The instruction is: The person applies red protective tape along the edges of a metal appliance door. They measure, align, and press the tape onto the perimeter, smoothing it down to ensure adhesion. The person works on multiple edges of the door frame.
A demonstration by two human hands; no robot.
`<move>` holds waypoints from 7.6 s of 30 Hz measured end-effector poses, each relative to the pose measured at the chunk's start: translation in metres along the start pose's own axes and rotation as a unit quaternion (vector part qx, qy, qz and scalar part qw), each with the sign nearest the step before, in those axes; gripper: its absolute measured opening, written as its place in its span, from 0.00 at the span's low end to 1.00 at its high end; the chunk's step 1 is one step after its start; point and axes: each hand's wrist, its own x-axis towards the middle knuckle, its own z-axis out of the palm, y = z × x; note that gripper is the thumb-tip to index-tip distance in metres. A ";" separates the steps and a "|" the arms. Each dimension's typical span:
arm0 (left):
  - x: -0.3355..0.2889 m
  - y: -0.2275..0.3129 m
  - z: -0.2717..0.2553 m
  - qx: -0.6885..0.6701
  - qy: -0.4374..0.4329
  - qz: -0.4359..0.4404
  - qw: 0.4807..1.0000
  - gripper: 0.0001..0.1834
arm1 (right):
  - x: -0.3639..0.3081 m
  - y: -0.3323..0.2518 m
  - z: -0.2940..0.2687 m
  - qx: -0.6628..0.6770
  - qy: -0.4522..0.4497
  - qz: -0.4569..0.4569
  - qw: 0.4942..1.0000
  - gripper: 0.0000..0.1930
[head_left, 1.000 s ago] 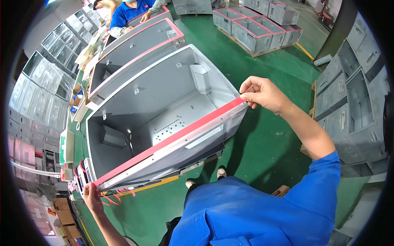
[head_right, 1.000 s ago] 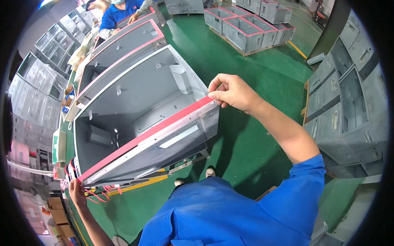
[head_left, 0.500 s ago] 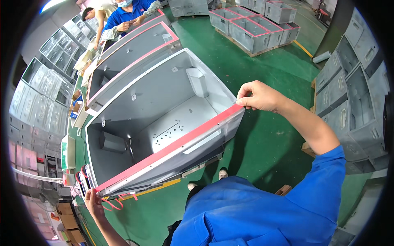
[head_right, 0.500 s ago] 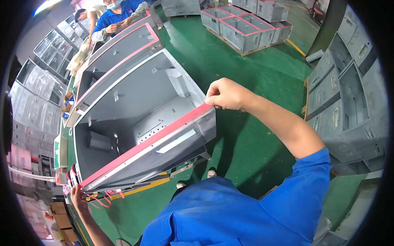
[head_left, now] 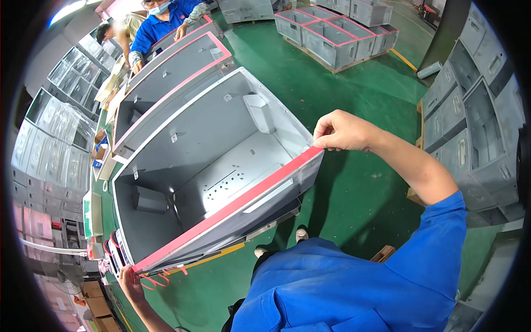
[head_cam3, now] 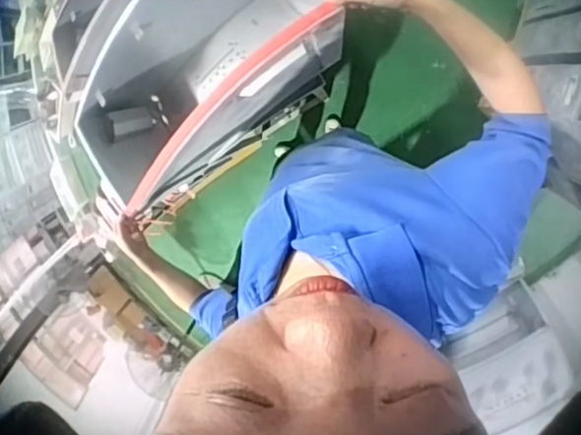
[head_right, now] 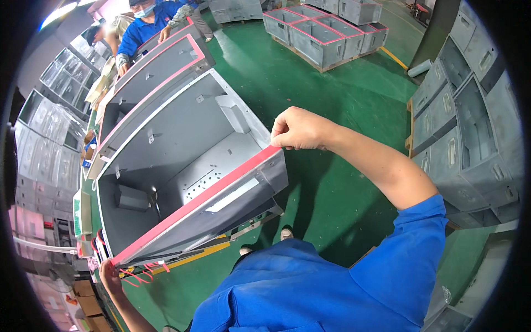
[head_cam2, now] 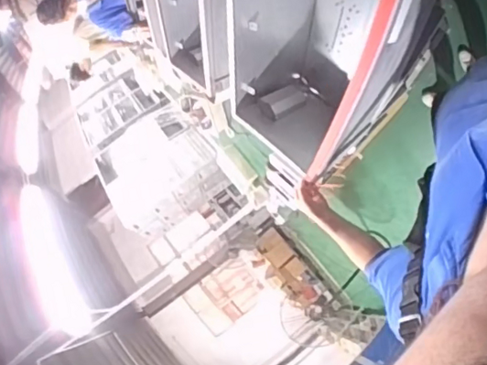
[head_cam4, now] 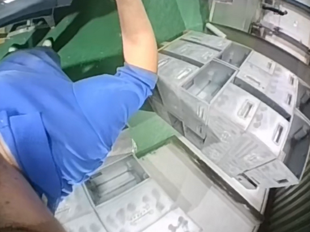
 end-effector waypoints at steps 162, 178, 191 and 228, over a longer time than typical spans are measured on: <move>-0.007 -0.021 0.010 -0.138 -0.010 0.052 0.989 0.06 | -0.004 -0.031 0.234 -0.415 0.334 -0.371 0.760 0.23; -0.008 -0.015 0.012 -0.100 0.001 0.053 0.994 0.07 | -0.004 -0.027 0.234 -0.408 0.322 -0.378 0.766 0.28; -0.008 -0.016 0.013 -0.089 0.006 0.065 0.994 0.07 | -0.003 -0.065 0.276 -0.371 0.263 -0.431 0.779 0.26; -0.007 -0.014 0.007 -0.091 -0.026 0.055 0.994 0.05 | 0.005 -0.084 0.313 -0.424 0.212 -0.437 0.764 0.23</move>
